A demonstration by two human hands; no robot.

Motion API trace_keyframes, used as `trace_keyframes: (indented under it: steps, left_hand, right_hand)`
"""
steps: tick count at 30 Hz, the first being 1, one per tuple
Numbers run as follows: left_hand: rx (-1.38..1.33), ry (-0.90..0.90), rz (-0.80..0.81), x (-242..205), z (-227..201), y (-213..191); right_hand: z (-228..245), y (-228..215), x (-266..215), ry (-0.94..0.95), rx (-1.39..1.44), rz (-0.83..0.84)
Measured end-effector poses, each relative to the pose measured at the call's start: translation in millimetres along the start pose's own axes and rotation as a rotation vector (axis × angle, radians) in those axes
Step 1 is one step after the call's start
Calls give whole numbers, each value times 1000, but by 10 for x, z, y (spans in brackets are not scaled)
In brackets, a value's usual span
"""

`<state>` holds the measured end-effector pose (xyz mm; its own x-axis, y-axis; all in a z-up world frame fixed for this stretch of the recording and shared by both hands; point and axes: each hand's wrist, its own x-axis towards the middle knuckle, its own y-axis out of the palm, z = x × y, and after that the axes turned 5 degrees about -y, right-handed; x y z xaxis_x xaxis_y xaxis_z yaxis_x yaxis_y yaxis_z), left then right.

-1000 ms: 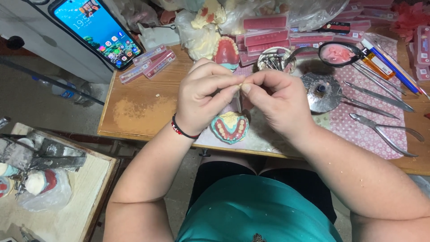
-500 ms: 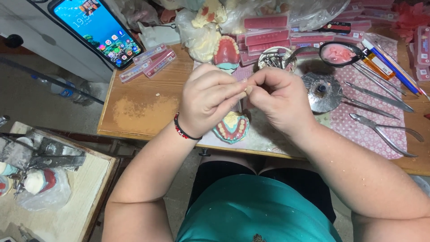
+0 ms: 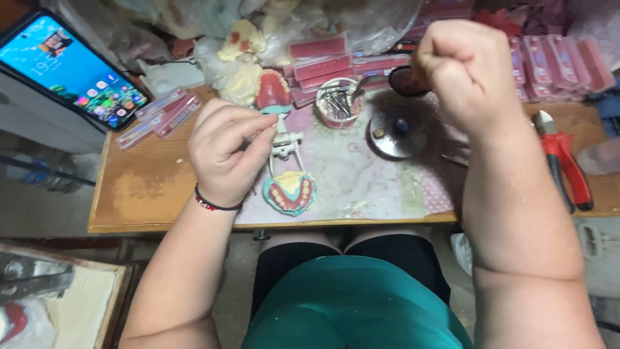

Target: The person uses pliers to trim a small object and then places it into a dental mold. They use a metal tool to apply a substance to the mold and insert additional small pieces. The person also uses a rotary tool to shape a small pink object before placing it into the mold.

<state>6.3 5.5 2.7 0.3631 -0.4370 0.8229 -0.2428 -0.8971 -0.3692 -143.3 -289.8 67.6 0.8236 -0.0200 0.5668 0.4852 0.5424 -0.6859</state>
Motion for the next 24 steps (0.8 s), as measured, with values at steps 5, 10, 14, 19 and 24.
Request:
trace_keyframes:
  steps: [5,10,14,19,24]
  left_hand:
    - [-3,19,11,1,-17,3]
    - [9,27,24,-4,-7,13]
    - [13,15,25,-5,-14,18]
    - [21,28,28,-5,-7,12]
    - [3,10,43,-12,-2,9]
  right_hand:
    - [-496,-218,-126,-221,-446,210]
    - [-652,-216,-192,-217,-383,182]
    - [-654,-206,-209,-166,-312,198]
    - [-654,-192,-206,-170,-256,212]
    - [-699,-169,-207,-246,-332,196]
